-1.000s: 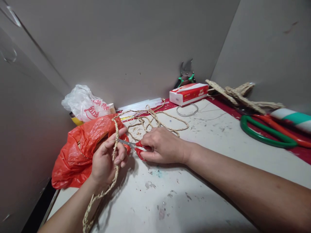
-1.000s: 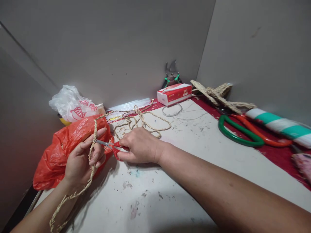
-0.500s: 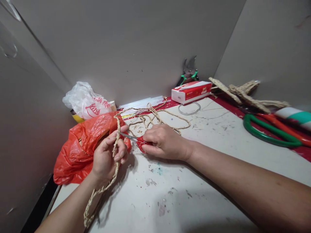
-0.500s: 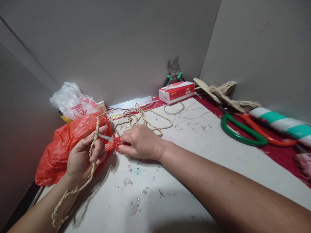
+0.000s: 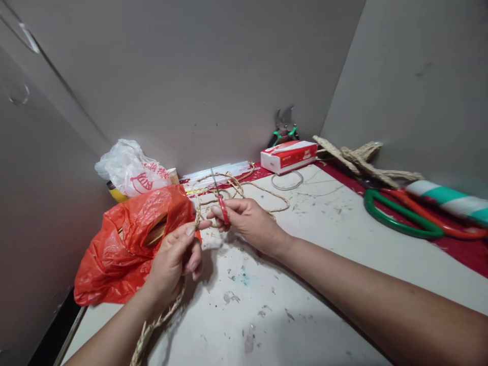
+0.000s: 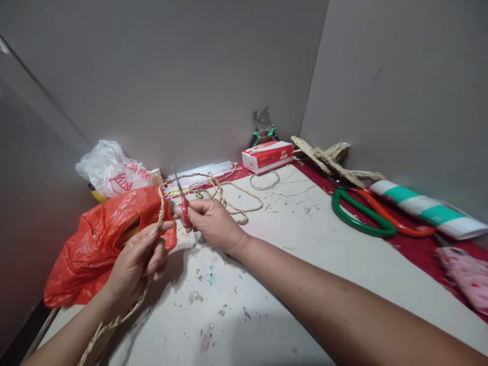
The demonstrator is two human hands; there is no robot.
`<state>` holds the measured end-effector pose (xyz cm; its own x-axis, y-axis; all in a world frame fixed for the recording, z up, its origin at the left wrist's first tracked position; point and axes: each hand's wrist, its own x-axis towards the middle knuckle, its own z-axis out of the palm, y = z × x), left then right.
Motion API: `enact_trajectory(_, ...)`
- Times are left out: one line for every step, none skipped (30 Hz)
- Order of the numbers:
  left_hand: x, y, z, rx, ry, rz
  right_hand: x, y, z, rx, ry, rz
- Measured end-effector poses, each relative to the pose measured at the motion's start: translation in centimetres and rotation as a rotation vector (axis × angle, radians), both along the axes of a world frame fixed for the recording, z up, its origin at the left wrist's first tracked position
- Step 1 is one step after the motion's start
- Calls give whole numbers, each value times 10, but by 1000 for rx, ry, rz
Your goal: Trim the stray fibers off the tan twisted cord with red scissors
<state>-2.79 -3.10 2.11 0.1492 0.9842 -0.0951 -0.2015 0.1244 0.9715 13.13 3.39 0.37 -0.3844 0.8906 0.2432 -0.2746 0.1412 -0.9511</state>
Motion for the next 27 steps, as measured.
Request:
enact_trajectory(0,0,-1,-18,21,-18,-1,0,0,-34,28,17)
enact_trajectory(1,0,-2,-34,37,-33,-1,-1,1,-56,48,31)
enact_trajectory(1,0,-3,-46,46,-46,-1,-1,1,-66,59,46)
enact_trajectory(1,-1,-4,-53,50,-60,-1,-2,1,-68,64,58)
enact_trajectory(2,-1,-5,-53,48,-70,-1,-3,2,-70,66,66)
enact_trajectory(2,-1,-6,-52,40,-77,-1,-3,2,-75,66,71)
enact_trajectory(2,-2,-6,-50,26,-79,-1,-4,3,-84,68,75)
enact_trajectory(3,-2,-6,-51,9,-78,-1,-4,3,-96,76,79)
enact_trajectory(3,-2,-7,-54,-8,-72,-2,-4,3,-108,85,83)
enact_trajectory(4,-3,-7,-60,-20,-63,-2,-5,3,-115,96,85)
enact_trajectory(4,-3,-7,-66,-24,-53,-3,-5,2,-117,104,80)
enact_trajectory(4,-3,-8,-69,-20,-42,-3,-5,1,-109,109,64)
enact_trajectory(4,-3,-8,-67,-7,-32,-4,-5,1,-96,108,36)
enact_trajectory(4,-3,-8,-61,15,-27,-5,-6,0,-82,101,1)
enact_trajectory(4,-3,-8,-50,40,-29,-5,-6,-1,-72,93,-33)
enact_trajectory(3,-3,-8,-39,63,-37,-6,-6,-1,-68,85,-60)
enact_trajectory(3,-3,-8,-29,81,-50,-6,-7,-1,-66,75,-79)
enact_trajectory(4,-3,-8,-22,92,-61,-6,-7,-1,-62,63,-89)
enact_trajectory(4,-4,-8,-18,93,-69,-6,-7,0,-51,52,-94)
enact_trajectory(4,-4,-8,-16,85,-71,-5,-8,1,-31,41,-95)
enact_trajectory(5,-4,-8,-14,73,-68,-5,-8,1,-6,29,-95)
enact_trajectory(5,-5,-8,-11,61,-63,-4,-8,2,17,17,-96)
enact_trajectory(6,-5,-8,-7,50,-56,-4,-9,2,35,10,-100)
enact_trajectory(6,-5,-8,-3,44,-46,-4,-9,2,46,4,-105)
enact_trajectory(6,-6,-8,1,44,-35,-4,-9,2,54,-5,-112)
enact_trajectory(7,-6,-8,7,51,-23,-5,-9,2,65,-18,-121)
enact_trajectory(7,-7,-8,13,68,-7,-4,-9,2,83,-37,-132)
